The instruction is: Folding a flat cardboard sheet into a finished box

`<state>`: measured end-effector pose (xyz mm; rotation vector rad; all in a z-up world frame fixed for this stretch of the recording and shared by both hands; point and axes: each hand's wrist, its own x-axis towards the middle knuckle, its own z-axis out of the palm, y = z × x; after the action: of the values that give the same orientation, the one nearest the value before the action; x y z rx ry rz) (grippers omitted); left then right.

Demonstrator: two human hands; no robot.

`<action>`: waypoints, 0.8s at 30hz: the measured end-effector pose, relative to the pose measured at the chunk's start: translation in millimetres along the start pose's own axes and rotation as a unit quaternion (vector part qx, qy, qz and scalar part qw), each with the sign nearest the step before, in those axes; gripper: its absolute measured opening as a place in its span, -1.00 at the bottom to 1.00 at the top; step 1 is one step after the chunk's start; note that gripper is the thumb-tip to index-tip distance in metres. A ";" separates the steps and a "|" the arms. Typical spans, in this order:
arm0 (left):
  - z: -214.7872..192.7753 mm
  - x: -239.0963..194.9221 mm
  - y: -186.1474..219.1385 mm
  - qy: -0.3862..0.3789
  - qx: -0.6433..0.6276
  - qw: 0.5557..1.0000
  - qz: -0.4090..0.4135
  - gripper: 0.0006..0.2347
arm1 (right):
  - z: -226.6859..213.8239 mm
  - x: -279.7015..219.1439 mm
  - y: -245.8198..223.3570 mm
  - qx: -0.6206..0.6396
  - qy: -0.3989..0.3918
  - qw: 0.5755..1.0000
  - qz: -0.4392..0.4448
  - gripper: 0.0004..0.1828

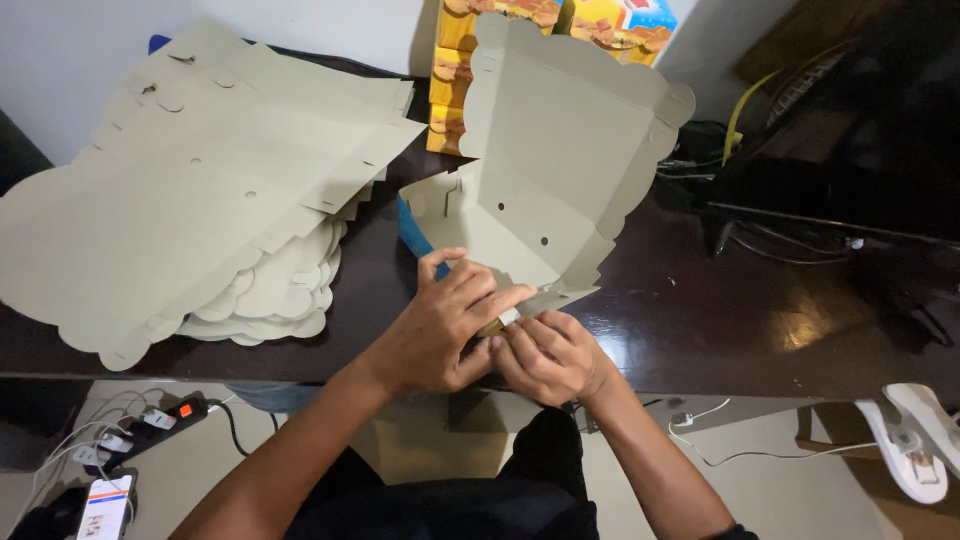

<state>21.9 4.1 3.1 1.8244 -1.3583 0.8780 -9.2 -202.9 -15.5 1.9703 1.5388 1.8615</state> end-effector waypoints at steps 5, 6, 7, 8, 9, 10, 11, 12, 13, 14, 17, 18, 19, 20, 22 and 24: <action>7.9 -1.5 -3.9 -0.005 0.005 1.000 -0.004 -0.43 | -1.4 2.9 0.9 -0.008 0.003 1.000 0.000 -0.92; 8.9 -1.0 -4.3 -0.004 0.008 1.000 -0.003 -0.43 | -2.3 4.3 1.2 -0.010 0.002 1.000 0.001 -0.92; 8.1 0.7 -3.3 -0.005 0.007 1.000 -0.003 -0.43 | -3.0 4.5 1.7 -0.011 0.002 1.000 0.002 -0.92; 7.3 2.3 -2.3 -0.001 0.006 1.000 -0.002 -0.44 | -3.7 4.8 2.0 -0.004 -0.003 1.000 0.005 -0.93; 6.5 3.4 -1.1 0.002 0.005 1.000 -0.002 -0.45 | -4.3 4.9 2.1 0.003 -0.009 1.000 0.009 -0.94; 7.1 3.3 -1.4 0.002 0.005 1.000 -0.002 -0.45 | -4.4 6.7 2.3 0.003 -0.009 1.000 0.010 -0.94; 7.7 3.3 -1.8 0.002 0.007 1.000 0.001 -0.45 | -4.4 8.4 2.6 0.004 -0.006 1.000 0.014 -0.93; 8.4 3.4 -2.2 0.003 0.010 1.000 0.004 -0.44 | -4.5 10.2 2.9 0.005 -0.004 1.000 0.018 -0.92; 8.5 3.6 -0.2 0.002 0.009 1.000 0.005 -0.44 | -4.6 10.6 3.2 0.005 -0.004 1.000 0.019 -0.92; 8.5 3.9 1.9 0.004 0.007 1.000 0.006 -0.47 | -4.6 11.1 3.4 0.004 -0.004 1.000 0.019 -0.90; 7.6 3.4 3.9 0.009 -0.001 1.000 0.010 -0.51 | -5.6 14.1 3.6 0.003 -0.005 1.000 0.018 -0.85; 7.3 3.3 3.8 0.012 -0.005 1.000 0.013 -0.52 | -6.2 15.4 3.8 0.002 -0.007 1.000 0.016 -0.83; 7.1 3.6 5.2 0.012 -0.005 1.000 0.014 -0.52 | -6.3 16.4 3.7 0.001 -0.007 1.000 0.016 -0.83; 6.8 3.9 6.4 0.023 0.017 1.000 0.011 -0.55 | -6.3 17.5 3.6 0.001 -0.009 1.000 0.016 -0.82; 7.8 5.4 7.5 0.035 0.038 0.999 0.010 -0.58 | -5.9 18.5 4.4 -0.002 -0.011 1.000 0.016 -0.81; 9.4 5.8 8.6 0.064 0.086 0.994 0.004 -0.62 | -4.7 18.5 3.9 -0.011 -0.003 1.000 0.019 -0.77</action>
<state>16.0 -8.5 4.1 1.8562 -1.2445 1.1263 -14.2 -195.8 2.0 2.0066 1.4824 1.8773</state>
